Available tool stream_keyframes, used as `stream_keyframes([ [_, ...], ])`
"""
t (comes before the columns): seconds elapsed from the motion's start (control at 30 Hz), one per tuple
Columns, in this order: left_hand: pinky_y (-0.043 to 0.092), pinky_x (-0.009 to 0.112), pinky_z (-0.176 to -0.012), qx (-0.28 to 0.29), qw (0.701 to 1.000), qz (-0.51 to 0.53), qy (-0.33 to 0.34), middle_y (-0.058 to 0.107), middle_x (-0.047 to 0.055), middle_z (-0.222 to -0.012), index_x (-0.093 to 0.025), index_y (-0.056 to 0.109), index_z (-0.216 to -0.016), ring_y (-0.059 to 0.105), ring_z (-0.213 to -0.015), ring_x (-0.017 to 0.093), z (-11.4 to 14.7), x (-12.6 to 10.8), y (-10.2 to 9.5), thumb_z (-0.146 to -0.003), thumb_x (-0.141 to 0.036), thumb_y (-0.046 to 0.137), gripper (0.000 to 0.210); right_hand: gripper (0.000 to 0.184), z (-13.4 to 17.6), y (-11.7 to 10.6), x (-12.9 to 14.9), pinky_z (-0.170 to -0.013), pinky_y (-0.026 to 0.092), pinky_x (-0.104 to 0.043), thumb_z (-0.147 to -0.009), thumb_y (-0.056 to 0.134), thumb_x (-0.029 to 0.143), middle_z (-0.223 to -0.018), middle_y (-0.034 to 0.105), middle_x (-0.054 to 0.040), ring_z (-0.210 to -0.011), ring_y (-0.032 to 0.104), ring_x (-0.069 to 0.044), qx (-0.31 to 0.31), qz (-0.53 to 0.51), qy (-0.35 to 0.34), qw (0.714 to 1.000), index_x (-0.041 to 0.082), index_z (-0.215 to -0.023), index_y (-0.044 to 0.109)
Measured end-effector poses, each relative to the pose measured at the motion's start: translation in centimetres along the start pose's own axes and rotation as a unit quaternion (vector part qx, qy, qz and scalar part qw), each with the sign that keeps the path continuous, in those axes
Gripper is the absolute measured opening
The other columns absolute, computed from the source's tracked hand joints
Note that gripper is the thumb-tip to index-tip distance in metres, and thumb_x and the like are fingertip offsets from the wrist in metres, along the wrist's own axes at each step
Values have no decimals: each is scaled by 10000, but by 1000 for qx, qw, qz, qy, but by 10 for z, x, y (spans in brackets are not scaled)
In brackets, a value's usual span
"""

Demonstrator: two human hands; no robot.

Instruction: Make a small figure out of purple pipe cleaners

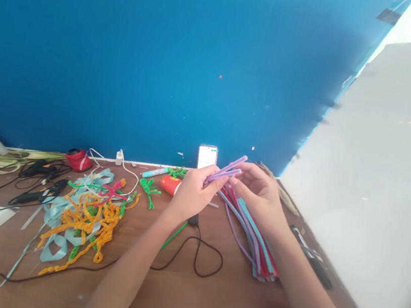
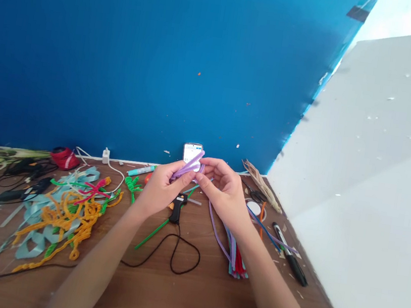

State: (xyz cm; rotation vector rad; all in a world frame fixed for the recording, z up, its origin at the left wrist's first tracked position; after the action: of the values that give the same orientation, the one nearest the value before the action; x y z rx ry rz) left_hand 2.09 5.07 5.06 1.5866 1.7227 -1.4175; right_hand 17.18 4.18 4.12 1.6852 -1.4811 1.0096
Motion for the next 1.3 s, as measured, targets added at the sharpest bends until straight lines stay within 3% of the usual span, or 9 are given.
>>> stream_keyframes([
  [0.37,254,248,-575,-14,997,-69,5,462,-46,-635,-171,575,-788,368,-600,100,-1,3,2,-951,-409,527,292,350,-3,-1,2,-828,544,-345,-861,734,269,-1071,694,-68,-931,653,-188,34,19,-5,999,221,-1192,634],
  [0.53,280,239,-590,-19,1000,-5,-19,524,-23,-708,-162,621,-839,393,-645,107,-1,9,4,-952,-426,526,303,419,-3,-2,2,-790,537,-322,-858,726,203,-964,686,-30,-884,645,-169,12,30,-44,999,239,-1256,600],
  [0.73,240,216,-533,-20,987,139,-73,412,-47,-632,-156,562,-756,308,-579,76,-3,12,9,-910,-440,607,326,457,0,-1,9,-751,524,-316,-844,688,121,-852,680,9,-810,664,-165,-47,99,-79,991,249,-1269,581],
  [0.83,172,215,-460,-5,966,221,-133,304,-85,-537,-174,511,-743,219,-479,58,0,14,13,-891,-467,633,350,459,5,-1,15,-782,530,-331,-842,655,65,-862,721,8,-817,689,-174,-69,182,-140,971,262,-1252,588],
  [1.0,122,225,-422,42,936,304,-174,258,-105,-495,-175,522,-765,158,-433,52,3,16,19,-884,-452,645,326,374,13,5,26,-738,513,-322,-864,587,6,-900,745,-3,-799,664,-171,-53,314,-309,896,269,-1126,627],
  [1.07,140,227,-433,17,946,279,-161,258,-103,-494,-176,519,-755,168,-439,54,1,17,16,-889,-452,637,329,271,10,5,24,-730,505,-315,-891,603,62,-916,737,-14,-795,653,-165,-48,318,-281,904,252,-1079,643],
  [1.17,216,223,-493,-45,979,174,-101,328,-78,-556,-168,523,-749,253,-504,62,-2,15,7,-905,-456,618,340,100,0,-2,13,-706,495,-300,-949,609,252,-908,722,-28,-776,643,-158,-43,232,-126,964,220,-1026,664],
  [1.23,260,228,-551,-63,993,86,-54,383,-56,-622,-162,522,-745,314,-579,75,-3,11,3,-928,-448,586,345,218,-4,-2,5,-653,471,-280,-987,549,372,-816,698,-23,-718,623,-144,-6,141,-25,990,200,-931,671],
  [1.3,265,238,-572,-59,998,12,-23,393,-50,-641,-165,494,-725,330,-614,85,-3,8,2,-947,-439,555,358,347,-5,1,0,-600,435,-261,-999,506,445,-724,661,-15,-653,592,-127,47,66,48,996,186,-823,653],
])
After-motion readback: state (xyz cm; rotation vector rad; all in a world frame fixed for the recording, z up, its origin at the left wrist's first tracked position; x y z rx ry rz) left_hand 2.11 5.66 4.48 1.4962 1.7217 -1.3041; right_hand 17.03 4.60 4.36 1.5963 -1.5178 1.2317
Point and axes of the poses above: each hand's wrist, its own z-axis away from the middle knuckle, its own y-axis out of the palm, x = y × z, the point moved 5 cm from there along -z, towards the middle knuckle
